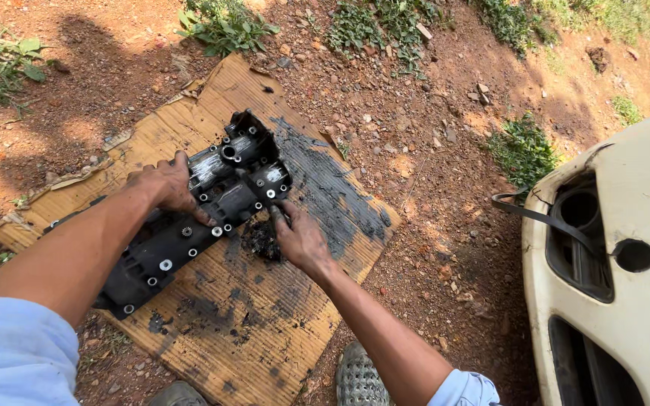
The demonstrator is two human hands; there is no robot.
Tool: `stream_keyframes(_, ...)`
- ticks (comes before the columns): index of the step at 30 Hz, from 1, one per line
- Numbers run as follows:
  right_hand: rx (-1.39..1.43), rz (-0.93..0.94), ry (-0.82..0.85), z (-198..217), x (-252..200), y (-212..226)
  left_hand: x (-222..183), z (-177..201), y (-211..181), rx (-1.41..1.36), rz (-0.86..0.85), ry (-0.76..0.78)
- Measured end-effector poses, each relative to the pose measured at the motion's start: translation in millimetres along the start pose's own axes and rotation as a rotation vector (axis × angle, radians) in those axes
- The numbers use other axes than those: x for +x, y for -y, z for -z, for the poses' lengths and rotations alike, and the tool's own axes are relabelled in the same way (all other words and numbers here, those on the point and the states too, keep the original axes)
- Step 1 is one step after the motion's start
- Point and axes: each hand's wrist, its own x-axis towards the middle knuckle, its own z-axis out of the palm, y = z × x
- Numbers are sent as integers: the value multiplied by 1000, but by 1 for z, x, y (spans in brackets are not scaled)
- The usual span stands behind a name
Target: The person cleans a black engine component by hand, using a small tool to scrape away buildup and wiping the surface with a cloth.
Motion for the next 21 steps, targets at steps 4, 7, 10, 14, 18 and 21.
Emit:
stream_keyframes(4, 253, 43, 83, -4, 1, -12, 1, 7, 3, 56, -29, 18)
stream_keyframes(7, 336, -189, 169, 0, -2, -10, 4, 8, 0, 92, -51, 22)
stream_keyframes(10, 403, -352, 85, -6, 5, -15, 2, 5, 6, 63, -100, -41)
stream_keyframes(14, 470, -94, -8, -5, 23, -25, -8, 4, -3, -4, -71, -96)
stream_keyframes(18, 398, -32, -22, 4, 30, -14, -26, 6, -11, -38, -45, -110)
stream_keyframes(21, 186, -103, -53, 22, 24, 8, -41, 4, -20, -18, -47, -146)
